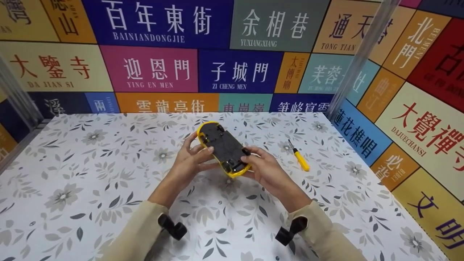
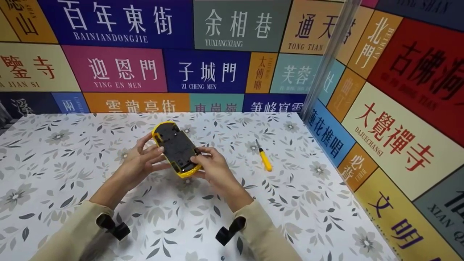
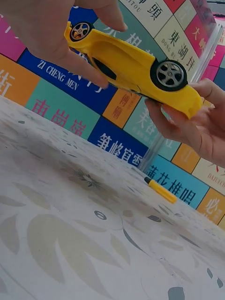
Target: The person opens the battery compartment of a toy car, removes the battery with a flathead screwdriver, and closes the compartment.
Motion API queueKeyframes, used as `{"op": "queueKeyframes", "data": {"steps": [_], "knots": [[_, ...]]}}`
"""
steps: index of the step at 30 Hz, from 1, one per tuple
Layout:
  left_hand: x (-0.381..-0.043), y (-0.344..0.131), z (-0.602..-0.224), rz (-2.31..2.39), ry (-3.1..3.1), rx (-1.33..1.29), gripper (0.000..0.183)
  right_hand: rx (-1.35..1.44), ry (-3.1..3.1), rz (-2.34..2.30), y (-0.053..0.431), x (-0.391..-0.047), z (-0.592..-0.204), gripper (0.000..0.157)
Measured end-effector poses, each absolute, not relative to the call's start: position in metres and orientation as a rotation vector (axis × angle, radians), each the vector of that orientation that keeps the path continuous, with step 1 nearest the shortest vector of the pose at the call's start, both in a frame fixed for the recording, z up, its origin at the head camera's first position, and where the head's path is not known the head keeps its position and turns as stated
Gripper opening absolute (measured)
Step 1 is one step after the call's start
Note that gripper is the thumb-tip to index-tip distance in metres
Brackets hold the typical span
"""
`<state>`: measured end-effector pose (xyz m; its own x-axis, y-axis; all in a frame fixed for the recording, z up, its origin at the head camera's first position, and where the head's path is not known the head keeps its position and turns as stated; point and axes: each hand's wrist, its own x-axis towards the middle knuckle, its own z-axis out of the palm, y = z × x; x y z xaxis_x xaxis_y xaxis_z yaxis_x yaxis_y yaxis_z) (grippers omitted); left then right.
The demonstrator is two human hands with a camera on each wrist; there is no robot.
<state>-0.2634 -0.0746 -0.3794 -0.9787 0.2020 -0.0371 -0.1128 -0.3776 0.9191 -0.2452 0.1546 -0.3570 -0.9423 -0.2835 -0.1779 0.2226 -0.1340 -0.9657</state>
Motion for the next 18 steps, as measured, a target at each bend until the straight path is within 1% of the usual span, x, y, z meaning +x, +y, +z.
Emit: {"op": "queueKeyframes", "data": {"steps": [5, 9, 13, 18], "knots": [[-0.2624, -0.0739, -0.3846, 2.379, 1.562, 0.201, 0.102, -0.058, 1.899, -2.130, 0.1531, -0.2438, -0.3603, 0.045], [-0.2633, -0.0749, -0.3861, 2.388, 1.505, 0.206, 0.108, -0.031, 1.975, -2.089, 0.1522, -0.2439, -0.3636, 0.044], [-0.2646, -0.0756, -0.3850, 2.385, 1.496, 0.203, 0.113, -0.012, 2.016, -2.025, 0.1523, -0.2439, -0.3661, 0.047], [-0.2638, -0.0779, -0.3846, 2.369, 1.526, 0.262, 0.116, -0.014, 2.033, -1.985, 0.1525, -0.2431, -0.3662, 0.048]]}}
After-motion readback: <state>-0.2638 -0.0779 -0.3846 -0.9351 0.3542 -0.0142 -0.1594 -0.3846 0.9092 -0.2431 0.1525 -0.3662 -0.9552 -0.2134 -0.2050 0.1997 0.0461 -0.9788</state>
